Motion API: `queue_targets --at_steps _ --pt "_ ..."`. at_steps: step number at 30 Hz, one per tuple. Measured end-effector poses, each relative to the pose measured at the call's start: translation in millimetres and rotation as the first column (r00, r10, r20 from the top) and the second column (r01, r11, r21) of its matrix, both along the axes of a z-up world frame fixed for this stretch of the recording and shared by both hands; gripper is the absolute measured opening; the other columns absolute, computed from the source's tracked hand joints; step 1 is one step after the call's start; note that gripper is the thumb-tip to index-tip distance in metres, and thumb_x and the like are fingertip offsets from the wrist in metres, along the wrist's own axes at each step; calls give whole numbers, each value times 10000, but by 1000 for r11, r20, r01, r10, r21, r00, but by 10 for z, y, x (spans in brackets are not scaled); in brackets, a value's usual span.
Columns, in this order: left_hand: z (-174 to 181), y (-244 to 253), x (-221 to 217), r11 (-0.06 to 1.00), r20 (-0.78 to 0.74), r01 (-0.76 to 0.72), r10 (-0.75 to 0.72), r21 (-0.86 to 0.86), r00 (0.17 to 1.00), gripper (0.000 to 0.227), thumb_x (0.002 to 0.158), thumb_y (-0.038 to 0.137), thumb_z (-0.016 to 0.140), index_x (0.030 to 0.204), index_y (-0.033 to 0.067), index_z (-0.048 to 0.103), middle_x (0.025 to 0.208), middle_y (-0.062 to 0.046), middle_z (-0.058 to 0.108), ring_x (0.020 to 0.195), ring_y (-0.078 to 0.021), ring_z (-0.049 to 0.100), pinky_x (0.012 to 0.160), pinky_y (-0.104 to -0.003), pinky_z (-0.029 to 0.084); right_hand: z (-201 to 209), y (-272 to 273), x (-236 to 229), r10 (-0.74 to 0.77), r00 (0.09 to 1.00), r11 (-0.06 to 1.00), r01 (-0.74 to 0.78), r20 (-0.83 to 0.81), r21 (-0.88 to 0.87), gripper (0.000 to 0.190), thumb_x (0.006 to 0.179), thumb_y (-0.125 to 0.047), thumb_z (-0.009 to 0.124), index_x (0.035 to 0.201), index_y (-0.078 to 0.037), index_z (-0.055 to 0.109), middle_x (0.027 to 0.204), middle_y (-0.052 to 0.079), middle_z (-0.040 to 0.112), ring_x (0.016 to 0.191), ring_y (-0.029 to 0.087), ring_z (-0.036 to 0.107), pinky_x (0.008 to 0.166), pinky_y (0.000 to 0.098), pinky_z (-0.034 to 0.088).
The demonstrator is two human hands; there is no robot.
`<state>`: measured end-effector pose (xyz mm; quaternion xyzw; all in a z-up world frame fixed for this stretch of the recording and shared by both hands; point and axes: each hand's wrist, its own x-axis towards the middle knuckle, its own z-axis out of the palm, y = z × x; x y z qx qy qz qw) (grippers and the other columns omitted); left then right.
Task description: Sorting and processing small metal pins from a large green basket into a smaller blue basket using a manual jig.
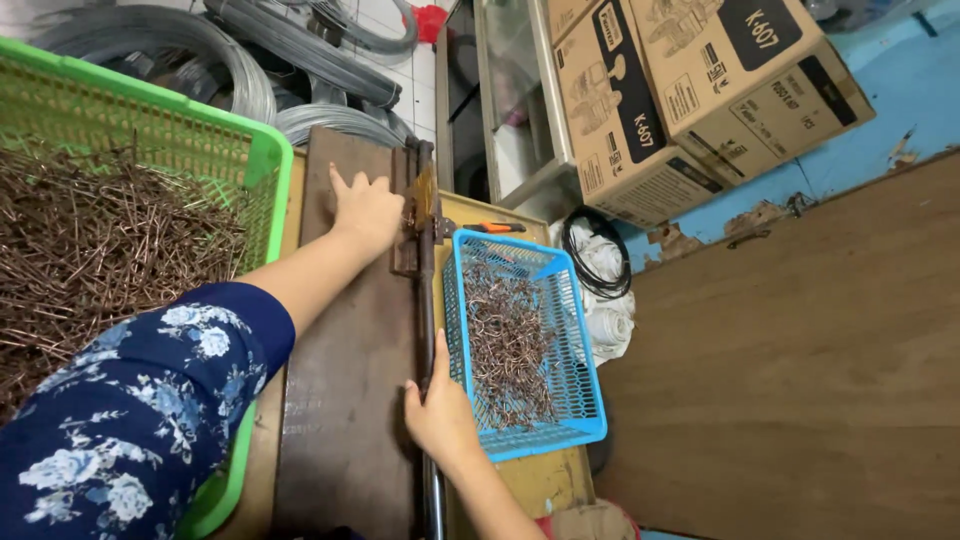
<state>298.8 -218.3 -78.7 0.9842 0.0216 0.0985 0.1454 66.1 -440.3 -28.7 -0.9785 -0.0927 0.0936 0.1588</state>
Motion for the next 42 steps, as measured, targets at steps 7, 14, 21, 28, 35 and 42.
queue_targets --at_steps 7,14,21,28,35,42 --pt "-31 60 -3 999 -11 41 -41 -32 999 232 966 298 693 1099 171 834 1265 -177 665 1193 -449 570 1160 -918 73 576 23 92 19 987 998 -28 -158 -54 996 998 -150 643 1750 -120 -9 1178 388 704 943 523 763 823 603 612" --pt "55 10 -128 993 -38 84 -81 82 996 307 1111 354 552 1208 311 841 1328 -59 681 1392 -393 523 1194 -875 82 2119 344 201 -42 952 991 2 -302 -133 909 1045 -311 612 1770 -220 71 1297 379 702 1255 549 679 1030 633 561" --pt "-2 115 -576 982 -108 160 -149 98 983 320 1115 368 558 1194 267 852 1246 -68 722 1333 -396 595 1190 -873 161 2060 333 208 -2 949 988 -45 -315 -144 931 1052 -316 617 1771 -205 35 1289 382 698 1249 547 681 1041 636 562" --pt "-70 509 -1098 982 -203 156 -132 109 970 258 1026 313 625 1032 267 878 1130 -40 726 1214 -389 634 1087 -892 232 793 111 -34 -31 954 997 51 -297 59 940 1048 -191 630 1752 -121 12 1277 432 678 1238 597 660 1037 690 541" --pt "1168 665 -1460 972 -579 151 -18 182 815 253 982 317 648 945 211 875 964 -38 826 966 -253 685 1050 -580 338 -70 -62 -60 -6 999 984 0 34 180 933 975 -129 667 1715 -21 110 812 251 720 680 479 716 606 564 556" --pt "1990 522 -1485 724 -259 123 -393 -679 882 830 874 568 644 1583 144 561 1587 -133 606 1408 -301 636 1145 -454 519 -98 -70 -67 2 996 990 -15 92 137 884 964 -129 667 1686 22 181 891 336 731 726 533 722 625 603 569"
